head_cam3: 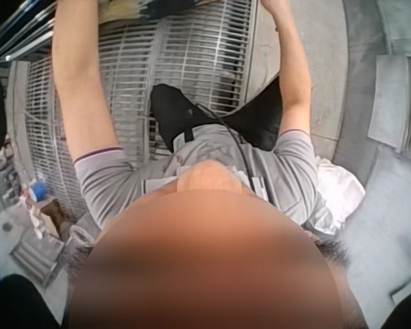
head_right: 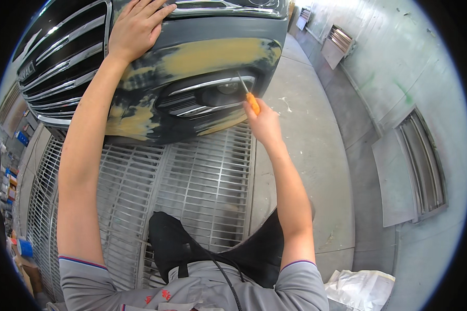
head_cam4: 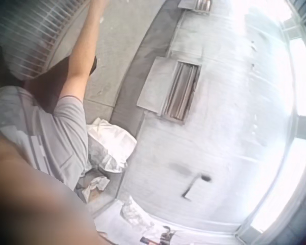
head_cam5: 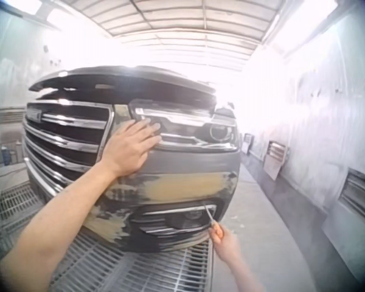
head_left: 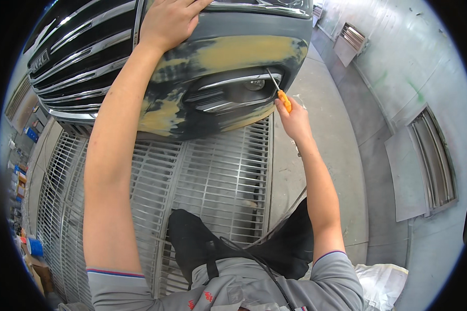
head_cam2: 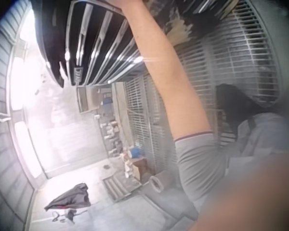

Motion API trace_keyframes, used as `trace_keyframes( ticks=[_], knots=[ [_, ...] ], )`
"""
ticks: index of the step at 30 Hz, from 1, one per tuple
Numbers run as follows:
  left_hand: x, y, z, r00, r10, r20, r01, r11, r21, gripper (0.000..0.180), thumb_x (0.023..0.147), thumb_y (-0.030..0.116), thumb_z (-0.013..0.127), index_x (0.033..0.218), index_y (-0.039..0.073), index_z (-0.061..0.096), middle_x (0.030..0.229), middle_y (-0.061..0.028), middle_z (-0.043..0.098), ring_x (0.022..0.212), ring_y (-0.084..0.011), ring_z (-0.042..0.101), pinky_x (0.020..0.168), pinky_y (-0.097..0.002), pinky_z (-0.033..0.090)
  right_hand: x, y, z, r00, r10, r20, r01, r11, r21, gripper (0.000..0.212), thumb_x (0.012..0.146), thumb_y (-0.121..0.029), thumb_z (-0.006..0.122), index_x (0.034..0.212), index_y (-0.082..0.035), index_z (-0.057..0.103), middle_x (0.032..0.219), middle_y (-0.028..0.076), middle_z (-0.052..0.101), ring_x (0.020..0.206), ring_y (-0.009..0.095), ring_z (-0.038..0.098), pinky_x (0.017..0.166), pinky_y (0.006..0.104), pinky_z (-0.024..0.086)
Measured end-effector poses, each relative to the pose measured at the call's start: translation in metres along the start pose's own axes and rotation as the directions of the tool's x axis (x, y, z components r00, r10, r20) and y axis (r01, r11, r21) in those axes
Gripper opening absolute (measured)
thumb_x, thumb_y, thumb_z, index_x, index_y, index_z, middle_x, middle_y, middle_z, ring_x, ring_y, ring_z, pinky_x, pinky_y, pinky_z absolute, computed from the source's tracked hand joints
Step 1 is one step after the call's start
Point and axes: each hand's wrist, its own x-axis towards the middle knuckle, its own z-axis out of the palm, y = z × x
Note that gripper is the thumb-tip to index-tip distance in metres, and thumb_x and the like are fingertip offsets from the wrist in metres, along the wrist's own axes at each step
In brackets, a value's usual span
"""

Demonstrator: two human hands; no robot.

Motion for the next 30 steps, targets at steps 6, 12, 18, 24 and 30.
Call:
trace_keyframes(
  ticks=[6,12,18,24,30],
  knots=[
    [-0.001,-0.001,0.003,1.0,0.012,-0.013,-0.012,1.0,-0.001,0.042,0.086,0.015,0.069,0.128,0.013,0.074,0.15,-0.0081,0.064,0.145,-0.0295,0.052,0.121,-0.049,0.038,0.018,0.021,-0.022,0.987,0.155,0.043,-0.154,0.988,-0.028,0.05,0.103,-0.047,0.066,0.133,-0.006,0.072,0.107,0.025,0.077,0.105,0.041,0.075,0.091,0.0455,0.056],
    [-0.001,-0.002,0.002,1.0,0.015,-0.004,-0.015,1.0,0.018,0.043,0.086,0.015,0.07,0.128,0.013,0.074,0.151,-0.0074,0.064,0.145,-0.0289,0.052,0.12,-0.0484,0.038,0.025,0.054,-0.016,0.979,0.202,0.026,-0.199,0.977,-0.072,0.053,0.103,-0.051,0.063,0.134,-0.009,0.072,0.105,0.023,0.077,0.103,0.041,0.074,0.091,0.0457,0.055],
    [0.0,-0.001,0.003,1.0,0.006,0.022,-0.007,0.999,0.034,0.044,0.085,0.015,0.071,0.129,0.014,0.073,0.152,-0.0067,0.063,0.145,-0.0286,0.052,0.121,-0.0485,0.038,0.021,0.069,-0.008,0.974,0.222,0.033,-0.219,0.972,-0.084,0.052,0.103,-0.053,0.062,0.133,-0.012,0.073,0.102,0.022,0.078,0.103,0.042,0.074,0.089,0.0474,0.056],
    [0.001,0.003,-0.001,0.999,-0.005,0.045,0.003,0.999,0.052,0.045,0.085,0.014,0.07,0.13,0.014,0.073,0.152,-0.0069,0.062,0.146,-0.0291,0.051,0.122,-0.0487,0.037,0.013,0.085,0.006,0.972,0.23,0.037,-0.225,0.967,-0.117,0.05,0.103,-0.052,0.063,0.134,-0.015,0.072,0.104,0.022,0.078,0.103,0.042,0.074,0.089,0.0489,0.056],
    [0.003,0.007,0.005,0.998,-0.014,0.053,0.009,0.996,0.092,0.046,0.086,0.011,0.069,0.132,0.012,0.072,0.153,-0.0096,0.062,0.146,-0.0327,0.052,0.123,-0.0498,0.037,0.003,0.096,0.006,0.957,0.276,0.093,-0.26,0.953,-0.154,0.051,0.103,-0.056,0.058,0.134,-0.018,0.072,0.108,0.022,0.078,0.105,0.043,0.073,0.088,0.0512,0.057]
  ],
)
